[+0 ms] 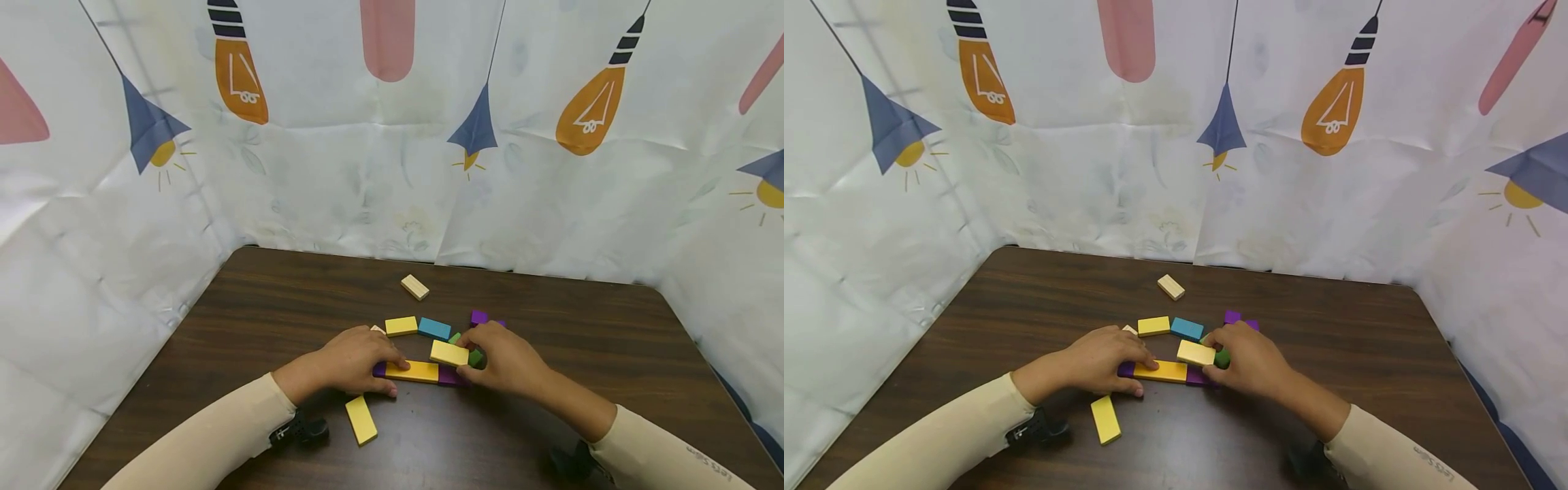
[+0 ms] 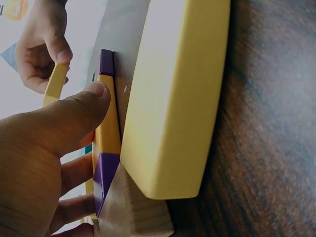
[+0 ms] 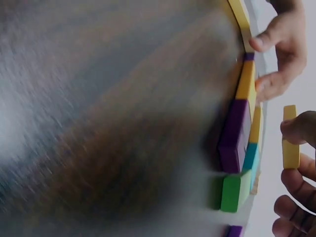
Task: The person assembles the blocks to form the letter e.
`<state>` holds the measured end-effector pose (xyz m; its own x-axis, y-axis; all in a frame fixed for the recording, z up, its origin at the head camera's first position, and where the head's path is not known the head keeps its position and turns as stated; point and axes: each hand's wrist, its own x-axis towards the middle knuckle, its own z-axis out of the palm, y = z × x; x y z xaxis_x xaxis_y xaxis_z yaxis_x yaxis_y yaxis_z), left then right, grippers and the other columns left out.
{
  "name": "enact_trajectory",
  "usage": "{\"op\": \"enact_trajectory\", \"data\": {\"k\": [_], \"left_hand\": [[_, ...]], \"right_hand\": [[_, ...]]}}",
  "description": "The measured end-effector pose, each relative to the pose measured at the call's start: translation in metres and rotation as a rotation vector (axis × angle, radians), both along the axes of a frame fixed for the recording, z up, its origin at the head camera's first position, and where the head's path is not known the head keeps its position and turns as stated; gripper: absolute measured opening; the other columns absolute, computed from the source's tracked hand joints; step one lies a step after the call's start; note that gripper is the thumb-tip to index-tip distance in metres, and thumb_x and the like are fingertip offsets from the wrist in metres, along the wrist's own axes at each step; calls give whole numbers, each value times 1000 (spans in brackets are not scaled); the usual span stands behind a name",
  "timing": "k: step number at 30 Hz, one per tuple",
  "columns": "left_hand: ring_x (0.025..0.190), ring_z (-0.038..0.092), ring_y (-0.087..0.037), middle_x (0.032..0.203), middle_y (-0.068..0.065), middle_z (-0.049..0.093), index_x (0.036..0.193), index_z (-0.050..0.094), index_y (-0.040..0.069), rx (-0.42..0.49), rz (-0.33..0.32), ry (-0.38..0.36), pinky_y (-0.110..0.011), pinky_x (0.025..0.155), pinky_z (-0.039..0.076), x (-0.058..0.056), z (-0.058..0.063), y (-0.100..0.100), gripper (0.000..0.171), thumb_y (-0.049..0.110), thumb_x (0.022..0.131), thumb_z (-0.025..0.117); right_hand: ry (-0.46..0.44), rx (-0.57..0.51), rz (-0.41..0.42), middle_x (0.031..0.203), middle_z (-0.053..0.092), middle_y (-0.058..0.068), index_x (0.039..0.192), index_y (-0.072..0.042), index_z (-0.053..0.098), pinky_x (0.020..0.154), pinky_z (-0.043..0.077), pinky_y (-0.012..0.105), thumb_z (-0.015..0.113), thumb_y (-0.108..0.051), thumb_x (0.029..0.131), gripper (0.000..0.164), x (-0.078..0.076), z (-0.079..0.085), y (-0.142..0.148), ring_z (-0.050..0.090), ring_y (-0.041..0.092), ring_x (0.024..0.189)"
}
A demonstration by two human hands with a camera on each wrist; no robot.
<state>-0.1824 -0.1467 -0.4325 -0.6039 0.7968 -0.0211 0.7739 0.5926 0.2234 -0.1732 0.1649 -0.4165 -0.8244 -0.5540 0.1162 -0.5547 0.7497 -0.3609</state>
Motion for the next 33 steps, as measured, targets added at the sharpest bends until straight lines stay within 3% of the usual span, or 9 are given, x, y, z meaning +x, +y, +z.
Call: {"op": "enact_trajectory", "data": {"k": [7, 14, 33], "left_hand": [[116, 61, -10, 123, 18, 68, 127, 73, 32, -1, 0, 2, -41, 97, 47, 0, 0, 1, 41, 54, 91, 73], [116, 61, -11, 122, 17, 68, 126, 73, 33, -11, 6, -8, -41, 98, 47, -1, 0, 2, 41, 54, 91, 73], [116, 61, -11, 121, 17, 69, 126, 73, 33, -28, 15, -8, -42, 100, 46, -2, 1, 2, 41, 55, 91, 72]], "right_hand": [[7, -17, 20, 97, 61, -14, 105, -23, 73, 72, 52, 30, 88, -33, 81, 31, 14, -5, -4, 57, 12, 92], [-21, -21, 35, 94, 58, -14, 106, -25, 72, 68, 49, 27, 87, -34, 81, 30, 25, -8, -12, 50, 5, 89], [-85, -27, 129, 96, 58, -16, 107, -26, 71, 75, 50, 29, 85, -37, 83, 30, 47, -15, -25, 52, 4, 93]]}}
